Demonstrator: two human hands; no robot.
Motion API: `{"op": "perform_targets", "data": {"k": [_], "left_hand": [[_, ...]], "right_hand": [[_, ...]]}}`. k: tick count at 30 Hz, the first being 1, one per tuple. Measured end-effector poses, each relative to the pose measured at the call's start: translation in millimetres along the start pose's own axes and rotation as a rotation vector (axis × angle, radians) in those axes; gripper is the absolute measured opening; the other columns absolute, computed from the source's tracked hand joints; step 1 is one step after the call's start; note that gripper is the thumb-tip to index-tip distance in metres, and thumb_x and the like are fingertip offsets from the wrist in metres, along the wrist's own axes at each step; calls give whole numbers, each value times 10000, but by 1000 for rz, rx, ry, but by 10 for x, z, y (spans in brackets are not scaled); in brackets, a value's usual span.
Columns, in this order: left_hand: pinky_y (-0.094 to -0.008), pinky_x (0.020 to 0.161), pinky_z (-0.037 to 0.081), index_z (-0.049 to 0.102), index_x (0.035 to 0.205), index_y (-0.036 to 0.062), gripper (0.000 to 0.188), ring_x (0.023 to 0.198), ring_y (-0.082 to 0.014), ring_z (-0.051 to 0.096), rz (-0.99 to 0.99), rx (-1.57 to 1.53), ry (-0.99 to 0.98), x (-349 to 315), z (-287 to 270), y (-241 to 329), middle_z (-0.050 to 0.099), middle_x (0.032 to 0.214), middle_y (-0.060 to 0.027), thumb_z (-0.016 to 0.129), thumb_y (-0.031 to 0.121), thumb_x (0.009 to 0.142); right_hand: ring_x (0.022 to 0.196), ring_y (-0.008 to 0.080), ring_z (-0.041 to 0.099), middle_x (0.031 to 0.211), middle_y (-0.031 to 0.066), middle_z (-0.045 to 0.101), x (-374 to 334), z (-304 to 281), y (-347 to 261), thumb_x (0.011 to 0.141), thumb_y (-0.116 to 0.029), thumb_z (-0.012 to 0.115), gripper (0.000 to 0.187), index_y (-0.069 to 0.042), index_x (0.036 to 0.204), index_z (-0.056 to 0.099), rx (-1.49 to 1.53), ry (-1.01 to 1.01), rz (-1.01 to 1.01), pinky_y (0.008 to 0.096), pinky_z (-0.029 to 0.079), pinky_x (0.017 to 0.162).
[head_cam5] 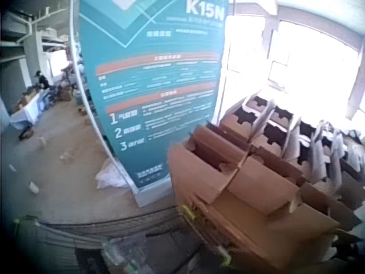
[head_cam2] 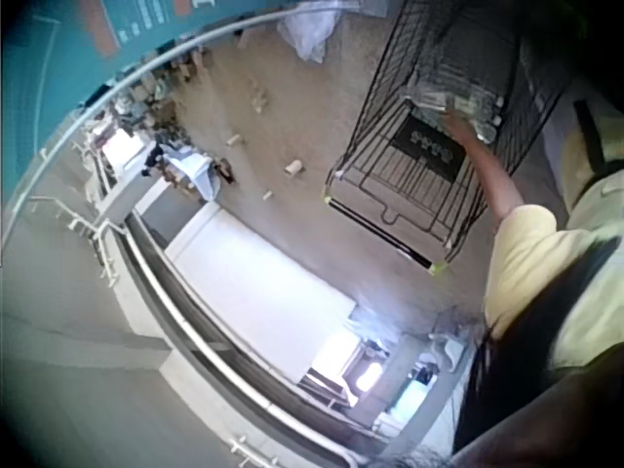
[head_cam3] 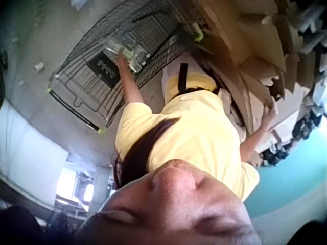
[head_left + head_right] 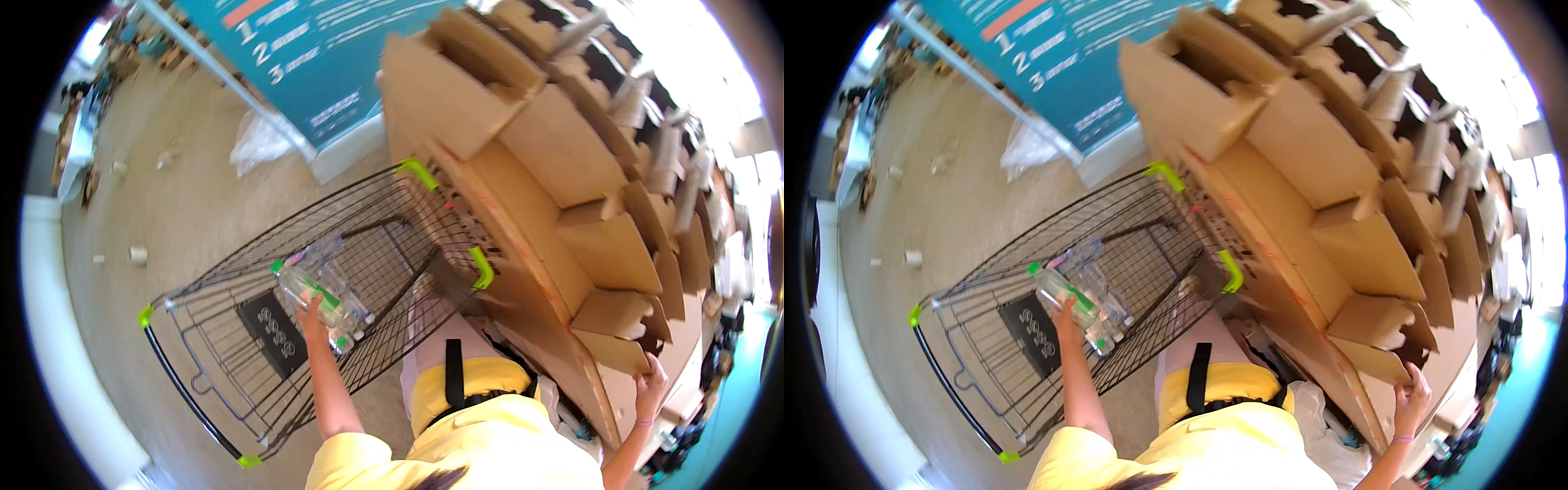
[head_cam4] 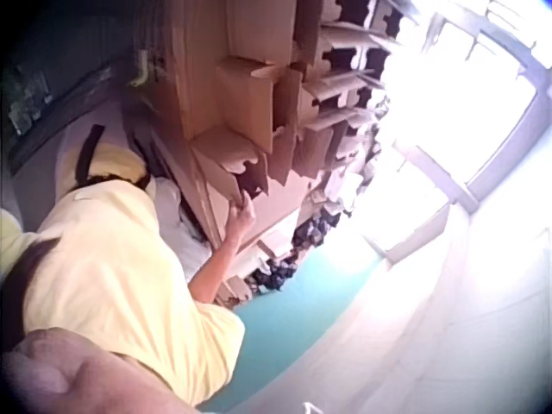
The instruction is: The person places plastic bottles from a shopping cart into cardboard boxes arranged on a table and closes the box flaps.
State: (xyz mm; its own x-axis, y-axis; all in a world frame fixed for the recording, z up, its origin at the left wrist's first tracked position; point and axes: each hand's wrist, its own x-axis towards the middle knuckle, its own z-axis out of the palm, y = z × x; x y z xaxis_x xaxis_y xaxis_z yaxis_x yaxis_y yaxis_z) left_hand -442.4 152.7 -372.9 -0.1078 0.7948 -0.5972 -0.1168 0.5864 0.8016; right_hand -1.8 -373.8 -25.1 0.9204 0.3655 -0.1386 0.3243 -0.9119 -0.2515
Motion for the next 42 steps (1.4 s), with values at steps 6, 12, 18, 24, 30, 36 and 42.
{"op": "perform_targets", "data": {"k": [6, 12, 18, 24, 30, 36, 42], "left_hand": [[-387, 959, 443, 426, 1323, 51, 686, 1097, -232, 550, 283, -58, -616, -949, 1641, 1008, 531, 1221, -111, 765, 147, 735], [-464, 1089, 327, 421, 1269, 92, 793, 1144, -276, 472, 249, -356, -1512, -3025, 3364, 1566, 495, 1144, -101, 827, 416, 670], [-342, 860, 510, 487, 1241, 41, 731, 1035, -233, 597, 491, -39, -2055, -4857, 4038, 1164, 609, 1116, -119, 844, 182, 619], [-430, 815, 515, 484, 1123, 48, 632, 948, -401, 614, 1385, 1012, -2098, -5468, 4317, 400, 635, 983, -220, 835, 192, 618], [-446, 860, 512, 521, 1202, 26, 729, 999, -380, 626, 1494, 2091, -1927, -5056, 4663, -244, 656, 1030, -227, 834, 327, 616], [-452, 848, 509, 579, 1191, 32, 507, 1004, -364, 623, 1490, 2182, -1866, -5284, 4755, -137, 644, 1103, -199, 744, 191, 739], [-406, 951, 482, 618, 1122, 19, 413, 1106, -327, 607, 1325, 924, -1760, -5283, 4119, 666, 634, 1176, -185, 734, 212, 776]], "right_hand": [[692, 198, 650, 971, 105, 675, -83, -81, -287, 733, -2, 710, 283, -31, 1013, 674, -22, 125, -66, 288, 543, 643], [640, 253, 661, 994, 101, 682, -223, -100, -61, 736, -114, 735, 231, -63, 958, 700, 81, 158, 8, 342, 532, 657], [700, 277, 644, 859, 53, 664, -274, 107, 178, 748, -192, 735, 141, -104, 850, 693, 78, 294, -82, 373, 512, 617], [622, 250, 626, 724, 45, 604, -252, 238, 185, 768, -240, 725, 157, -113, 715, 649, -20, 322, -171, 366, 486, 543], [604, 226, 635, 679, 52, 562, -192, 327, 144, 820, -244, 667, 213, -108, 683, 576, 49, 346, -293, 337, 483, 525], [625, 221, 640, 750, 54, 602, -102, 301, 303, 808, -210, 683, 167, -92, 719, 604, 129, 284, -301, 320, 491, 543], [783, 224, 656, 1035, 84, 635, -185, 246, 390, 777, -163, 722, 239, -65, 983, 652, 433, 693, -295, 312, 538, 671]]}}
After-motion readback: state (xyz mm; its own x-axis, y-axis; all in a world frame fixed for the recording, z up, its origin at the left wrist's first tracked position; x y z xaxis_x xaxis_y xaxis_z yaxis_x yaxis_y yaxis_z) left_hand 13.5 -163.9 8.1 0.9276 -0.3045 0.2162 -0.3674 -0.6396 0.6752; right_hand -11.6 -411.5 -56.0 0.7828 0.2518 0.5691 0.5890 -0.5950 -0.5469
